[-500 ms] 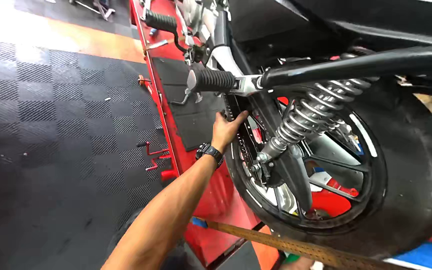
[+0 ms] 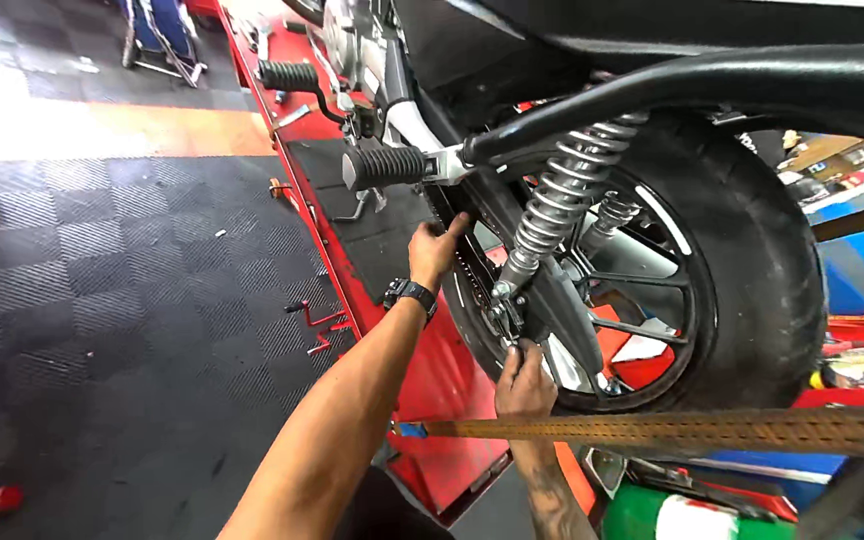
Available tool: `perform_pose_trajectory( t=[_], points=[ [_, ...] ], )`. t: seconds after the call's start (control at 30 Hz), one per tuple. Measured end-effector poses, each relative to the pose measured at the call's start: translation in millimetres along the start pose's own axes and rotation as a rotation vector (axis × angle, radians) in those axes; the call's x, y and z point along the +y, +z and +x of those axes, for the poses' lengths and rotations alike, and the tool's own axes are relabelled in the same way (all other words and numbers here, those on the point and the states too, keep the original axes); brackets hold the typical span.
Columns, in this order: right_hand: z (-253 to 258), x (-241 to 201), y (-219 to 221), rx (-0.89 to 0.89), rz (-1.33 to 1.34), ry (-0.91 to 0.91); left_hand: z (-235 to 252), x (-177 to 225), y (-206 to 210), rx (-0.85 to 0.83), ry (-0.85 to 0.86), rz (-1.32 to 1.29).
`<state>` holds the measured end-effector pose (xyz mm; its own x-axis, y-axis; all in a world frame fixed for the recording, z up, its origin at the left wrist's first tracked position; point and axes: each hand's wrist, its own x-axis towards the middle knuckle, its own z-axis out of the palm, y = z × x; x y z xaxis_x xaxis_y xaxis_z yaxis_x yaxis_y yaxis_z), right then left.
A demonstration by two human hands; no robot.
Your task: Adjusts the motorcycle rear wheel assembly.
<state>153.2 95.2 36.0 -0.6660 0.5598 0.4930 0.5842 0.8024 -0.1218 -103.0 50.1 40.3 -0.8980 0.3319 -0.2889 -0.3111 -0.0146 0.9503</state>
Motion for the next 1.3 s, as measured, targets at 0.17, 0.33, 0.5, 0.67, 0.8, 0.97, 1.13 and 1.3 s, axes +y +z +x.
perform_pose_trajectory(
  t=[0.17,0.33,0.5,0.67,0.8,0.97,1.13,1.3],
  points=[
    [4.7,1.0,4.9,0.023,-0.009,0.006,4.1,-2.2,0.7,-0.013,0.005,0.013],
    [7.9,-5.1,2.3,-0.072,0.192,0.155,1.7,-2.3,3.4,0.001,0.012,-0.035],
    [19.7,-23.2,-12.6,-0.284,0.867,0.707,0.8,-0.3,3.3,0.003,0.004,-0.023],
    [32.1,-23.2,-30.8,-0.421,1.25,0.991,-2.4,-1.5,3.8,0.014,0.012,0.053],
    [9.1,-5.8,-12.6,-0.268,0.521,0.354,-42.5,-14.5,-2.0,0.048,0.328,0.238],
    [3.8,-4.3,-8.6,-0.062,0.157,0.084,-65.3,-30.3,-11.8,-0.153,0.916,0.625],
    [9.7,-4.3,-8.7,-0.045,0.084,0.011,-45.1,-10.2,-10.5,-0.291,1.112,0.85],
    [9.4,-9.2,-9.7,-0.021,0.014,0.031,-36.6,-3.9,-10.2,-0.343,1.17,0.891]
  ],
)
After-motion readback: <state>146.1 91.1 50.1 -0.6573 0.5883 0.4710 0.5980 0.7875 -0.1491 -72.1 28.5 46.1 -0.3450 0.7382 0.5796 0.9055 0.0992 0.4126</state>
